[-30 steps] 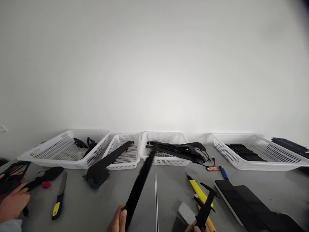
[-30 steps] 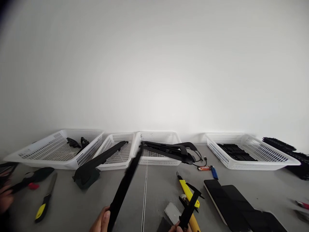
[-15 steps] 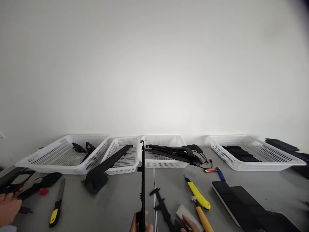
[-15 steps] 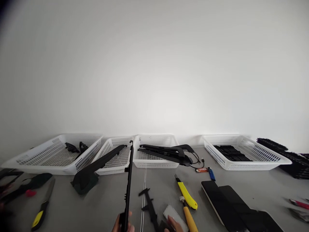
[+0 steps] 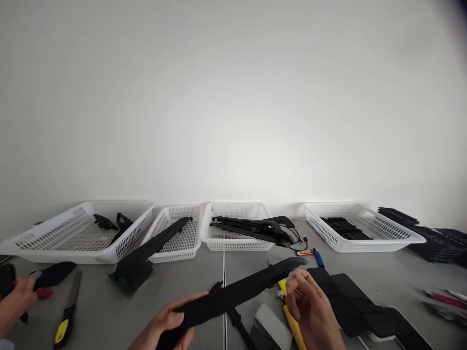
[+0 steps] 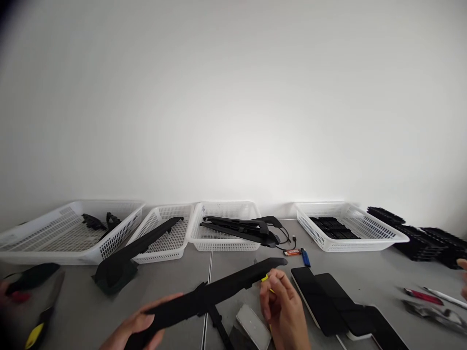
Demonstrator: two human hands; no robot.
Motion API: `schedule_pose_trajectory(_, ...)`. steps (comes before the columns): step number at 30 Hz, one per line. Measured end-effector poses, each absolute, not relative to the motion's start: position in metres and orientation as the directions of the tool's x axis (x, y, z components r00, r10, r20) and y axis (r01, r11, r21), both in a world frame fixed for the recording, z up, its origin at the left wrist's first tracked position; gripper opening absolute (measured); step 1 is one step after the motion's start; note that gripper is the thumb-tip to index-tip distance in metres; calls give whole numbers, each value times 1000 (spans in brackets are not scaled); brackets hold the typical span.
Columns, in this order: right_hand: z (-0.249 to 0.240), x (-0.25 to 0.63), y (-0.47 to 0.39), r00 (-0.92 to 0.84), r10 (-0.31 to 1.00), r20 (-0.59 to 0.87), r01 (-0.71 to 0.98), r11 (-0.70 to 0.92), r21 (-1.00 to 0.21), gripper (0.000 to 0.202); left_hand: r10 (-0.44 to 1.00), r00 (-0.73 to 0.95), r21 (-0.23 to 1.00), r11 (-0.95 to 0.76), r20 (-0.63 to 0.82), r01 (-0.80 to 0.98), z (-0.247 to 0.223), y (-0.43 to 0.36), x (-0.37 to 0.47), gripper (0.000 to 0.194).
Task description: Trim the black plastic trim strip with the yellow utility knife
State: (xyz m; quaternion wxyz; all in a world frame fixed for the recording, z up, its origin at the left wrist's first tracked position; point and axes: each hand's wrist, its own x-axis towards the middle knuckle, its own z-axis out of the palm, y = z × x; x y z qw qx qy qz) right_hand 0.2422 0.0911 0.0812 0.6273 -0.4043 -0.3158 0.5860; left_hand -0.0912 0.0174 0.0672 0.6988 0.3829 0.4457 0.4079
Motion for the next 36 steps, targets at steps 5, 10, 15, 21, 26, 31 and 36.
schedule_pose_trajectory(5,76,259,109,349,933,-87,-370,51,-928,52,911,306,884,367,-278,-291,114,42,-111,81)
schedule_pose_trajectory(10,60,277,101,311,940,-138,-519,46,-854,57,891,282,867,427,-355,-257,118,56,-108,76)
schedule_pose_trajectory(15,62,287,88,262,942,-209,-523,-43,-851,59,896,193,883,434,-401,-180,120,59,-98,72)
schedule_pose_trajectory(21,77,300,88,258,945,-200,-572,-18,-820,50,990,130,924,3,-57,382,134,37,-94,50)
schedule_pose_trajectory(26,73,303,92,291,940,-180,-525,0,-851,43,922,233,506,-367,310,781,126,29,-86,35)
schedule_pose_trajectory(31,73,293,96,326,936,-130,-534,69,-843,45,958,264,540,-284,116,793,108,19,-73,38)
schedule_pose_trajectory(36,71,277,104,280,959,31,-399,146,-905,71,987,94,745,32,-127,667,77,-1,-76,60)
